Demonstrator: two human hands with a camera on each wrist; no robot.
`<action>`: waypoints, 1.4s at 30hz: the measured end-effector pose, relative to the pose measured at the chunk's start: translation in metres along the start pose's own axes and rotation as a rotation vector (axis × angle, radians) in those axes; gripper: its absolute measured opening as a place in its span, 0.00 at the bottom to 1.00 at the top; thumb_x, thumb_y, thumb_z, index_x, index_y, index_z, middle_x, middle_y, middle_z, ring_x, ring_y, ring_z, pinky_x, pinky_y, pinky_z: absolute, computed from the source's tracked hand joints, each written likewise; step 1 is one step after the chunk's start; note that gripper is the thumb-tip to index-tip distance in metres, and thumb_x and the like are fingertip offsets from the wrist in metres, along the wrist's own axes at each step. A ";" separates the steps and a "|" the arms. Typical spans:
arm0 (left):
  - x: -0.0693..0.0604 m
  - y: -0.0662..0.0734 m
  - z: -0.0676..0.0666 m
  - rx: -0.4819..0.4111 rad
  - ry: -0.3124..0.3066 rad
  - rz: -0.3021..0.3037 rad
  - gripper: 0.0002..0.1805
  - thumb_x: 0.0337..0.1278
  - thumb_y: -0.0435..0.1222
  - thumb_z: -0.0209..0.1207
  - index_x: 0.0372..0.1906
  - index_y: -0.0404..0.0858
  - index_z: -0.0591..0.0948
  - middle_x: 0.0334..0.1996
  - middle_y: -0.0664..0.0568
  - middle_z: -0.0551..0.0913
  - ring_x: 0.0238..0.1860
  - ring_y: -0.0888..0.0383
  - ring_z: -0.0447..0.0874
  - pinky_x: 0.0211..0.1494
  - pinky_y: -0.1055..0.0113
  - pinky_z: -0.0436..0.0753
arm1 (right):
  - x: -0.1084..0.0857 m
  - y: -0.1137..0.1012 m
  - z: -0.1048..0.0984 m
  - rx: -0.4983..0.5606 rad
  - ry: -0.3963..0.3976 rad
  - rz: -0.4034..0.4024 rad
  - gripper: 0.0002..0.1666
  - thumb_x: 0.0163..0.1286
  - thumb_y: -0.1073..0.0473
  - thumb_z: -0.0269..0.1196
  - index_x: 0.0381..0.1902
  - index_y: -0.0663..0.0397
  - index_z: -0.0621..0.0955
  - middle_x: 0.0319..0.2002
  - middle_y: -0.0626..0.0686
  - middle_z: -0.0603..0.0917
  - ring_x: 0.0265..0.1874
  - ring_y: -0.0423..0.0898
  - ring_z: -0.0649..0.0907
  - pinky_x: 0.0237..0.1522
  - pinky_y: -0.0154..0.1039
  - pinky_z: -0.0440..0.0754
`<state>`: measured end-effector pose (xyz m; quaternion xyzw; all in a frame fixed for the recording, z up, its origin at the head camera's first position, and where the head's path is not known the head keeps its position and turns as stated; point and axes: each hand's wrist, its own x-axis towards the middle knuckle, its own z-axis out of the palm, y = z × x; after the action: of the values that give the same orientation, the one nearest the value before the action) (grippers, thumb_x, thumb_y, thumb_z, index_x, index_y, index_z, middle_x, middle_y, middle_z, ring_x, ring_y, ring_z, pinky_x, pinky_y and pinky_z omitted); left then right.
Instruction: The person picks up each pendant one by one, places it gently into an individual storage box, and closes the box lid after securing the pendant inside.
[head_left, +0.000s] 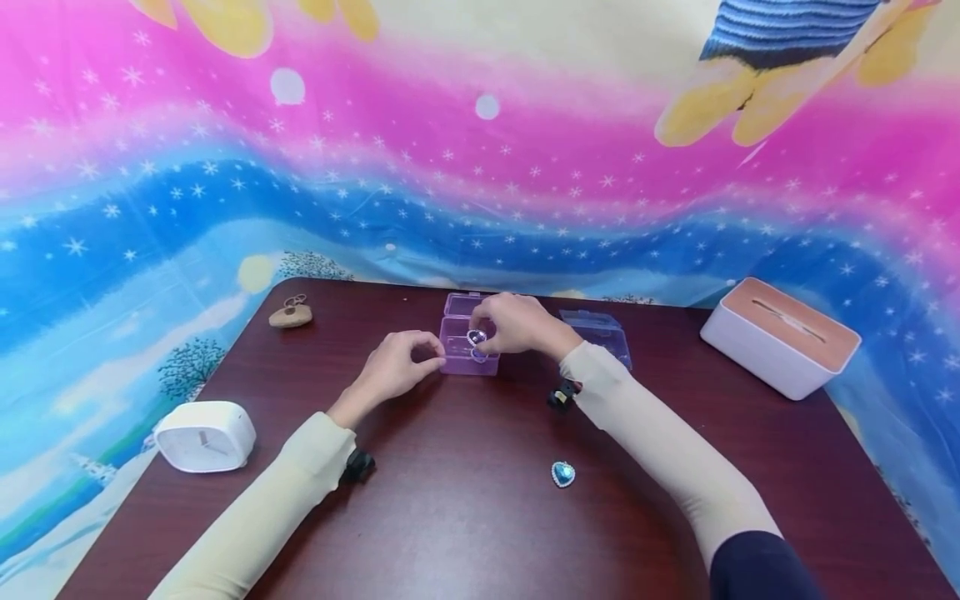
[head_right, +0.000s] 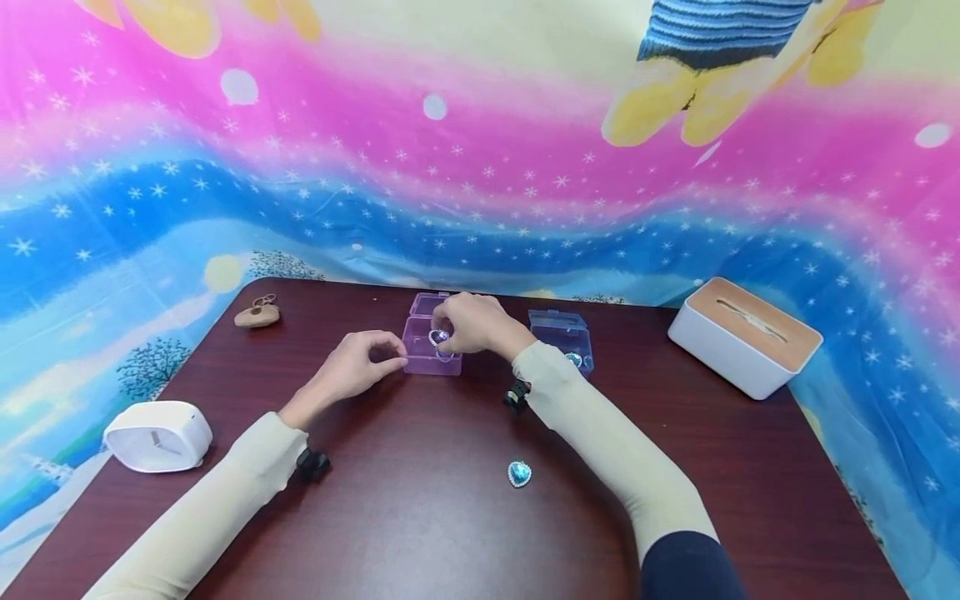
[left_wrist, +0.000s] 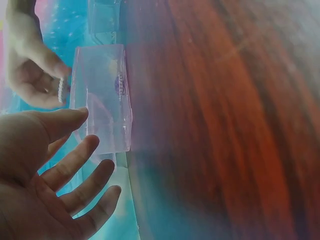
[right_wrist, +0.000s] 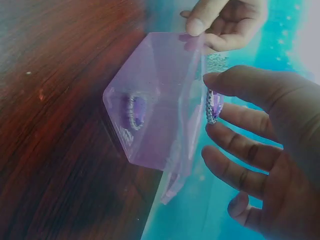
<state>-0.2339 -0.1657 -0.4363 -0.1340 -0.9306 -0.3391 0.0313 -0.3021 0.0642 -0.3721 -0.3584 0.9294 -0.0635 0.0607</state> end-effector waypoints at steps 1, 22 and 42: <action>0.000 0.000 0.000 0.003 0.002 0.003 0.04 0.62 0.44 0.70 0.38 0.51 0.86 0.44 0.55 0.90 0.51 0.52 0.86 0.53 0.49 0.81 | 0.003 0.000 0.001 -0.003 -0.005 0.004 0.18 0.62 0.44 0.74 0.49 0.38 0.87 0.46 0.43 0.88 0.44 0.45 0.83 0.47 0.51 0.83; -0.002 0.000 0.003 0.006 0.005 -0.019 0.02 0.63 0.44 0.69 0.38 0.54 0.86 0.44 0.57 0.90 0.51 0.54 0.86 0.54 0.50 0.81 | 0.033 -0.013 0.029 -0.066 -0.056 -0.005 0.17 0.62 0.45 0.74 0.48 0.41 0.89 0.39 0.42 0.91 0.40 0.41 0.85 0.51 0.48 0.84; -0.003 -0.002 0.002 0.004 0.031 0.011 0.03 0.63 0.43 0.69 0.38 0.51 0.87 0.42 0.58 0.90 0.50 0.54 0.86 0.53 0.49 0.81 | 0.037 -0.022 0.032 -0.097 -0.065 -0.021 0.19 0.61 0.43 0.76 0.47 0.42 0.89 0.34 0.44 0.90 0.37 0.43 0.85 0.45 0.45 0.82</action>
<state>-0.2316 -0.1660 -0.4393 -0.1340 -0.9300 -0.3390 0.0480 -0.3101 0.0206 -0.4021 -0.3725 0.9251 -0.0071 0.0728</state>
